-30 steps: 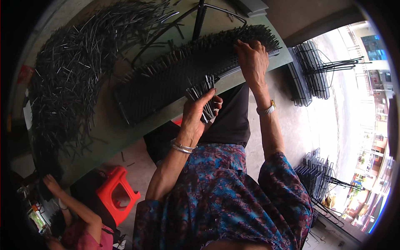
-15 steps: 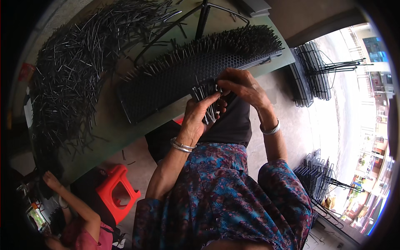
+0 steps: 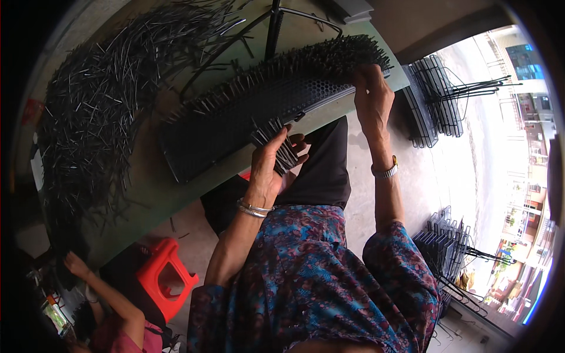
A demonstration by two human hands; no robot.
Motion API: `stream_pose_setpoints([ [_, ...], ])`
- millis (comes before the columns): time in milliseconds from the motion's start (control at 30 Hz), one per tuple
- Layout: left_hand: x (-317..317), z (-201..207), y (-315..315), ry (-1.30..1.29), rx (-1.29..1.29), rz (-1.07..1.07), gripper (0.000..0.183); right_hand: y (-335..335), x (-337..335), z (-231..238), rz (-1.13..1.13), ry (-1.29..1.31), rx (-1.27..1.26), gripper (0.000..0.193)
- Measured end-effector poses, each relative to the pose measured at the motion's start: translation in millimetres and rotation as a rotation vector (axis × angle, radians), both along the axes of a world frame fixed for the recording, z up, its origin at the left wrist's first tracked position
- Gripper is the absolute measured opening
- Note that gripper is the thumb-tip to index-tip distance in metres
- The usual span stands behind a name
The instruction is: Manually inserting metal pins into a perforated board at a workbench.
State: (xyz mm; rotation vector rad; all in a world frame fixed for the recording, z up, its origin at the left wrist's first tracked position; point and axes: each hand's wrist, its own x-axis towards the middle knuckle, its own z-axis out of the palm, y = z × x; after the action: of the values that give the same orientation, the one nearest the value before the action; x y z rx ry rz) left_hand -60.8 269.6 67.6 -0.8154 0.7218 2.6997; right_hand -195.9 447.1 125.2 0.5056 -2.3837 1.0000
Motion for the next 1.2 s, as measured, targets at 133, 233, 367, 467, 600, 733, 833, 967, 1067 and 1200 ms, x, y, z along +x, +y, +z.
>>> stream_pose_setpoints([
  [133, -1, 0, 0, -0.036, -0.061, 0.018, 0.025, 0, -12, -13, -0.007, 0.003, 0.051, 0.008],
  [233, -1, -3, -1, -0.008, -0.077, -0.004, 0.023, 0, -15, -18, 0.008, -0.049, 0.072, 0.008],
  [367, 0, -4, -1, 0.056, -0.032, -0.034, 0.019, -5, -22, -21, 0.056, -0.056, 0.105, 0.008],
  [467, 0, 3, 2, 0.031, -0.058, -0.043, 0.019, -11, -23, -21, -0.031, 0.000, 0.296, 0.009],
  [600, 1, 7, 3, 0.038, -0.034, -0.040, 0.020, -10, -22, -22, -0.039, -0.016, 0.326, 0.015],
  [733, 0, 9, 4, 0.013, -0.075, -0.026, 0.019, -8, -15, -24, -0.091, -0.005, 0.330, 0.021],
  [833, 1, 11, 5, 0.006, -0.096, -0.017, 0.019, -12, -6, -24, -0.115, 0.025, 0.329, 0.024],
  [967, 2, 15, 2, 0.036, -0.185, -0.032, 0.019, -17, 18, -9, 0.235, -0.482, 0.046, 0.035],
  [1067, 3, 14, 3, 0.033, -0.263, -0.070, 0.019, -27, 37, 2, 0.397, -0.810, -0.049, 0.038],
  [1200, 6, 19, 5, 0.071, -0.332, -0.106, 0.020, -27, 42, 2, 0.508, -0.952, -0.088, 0.024],
])
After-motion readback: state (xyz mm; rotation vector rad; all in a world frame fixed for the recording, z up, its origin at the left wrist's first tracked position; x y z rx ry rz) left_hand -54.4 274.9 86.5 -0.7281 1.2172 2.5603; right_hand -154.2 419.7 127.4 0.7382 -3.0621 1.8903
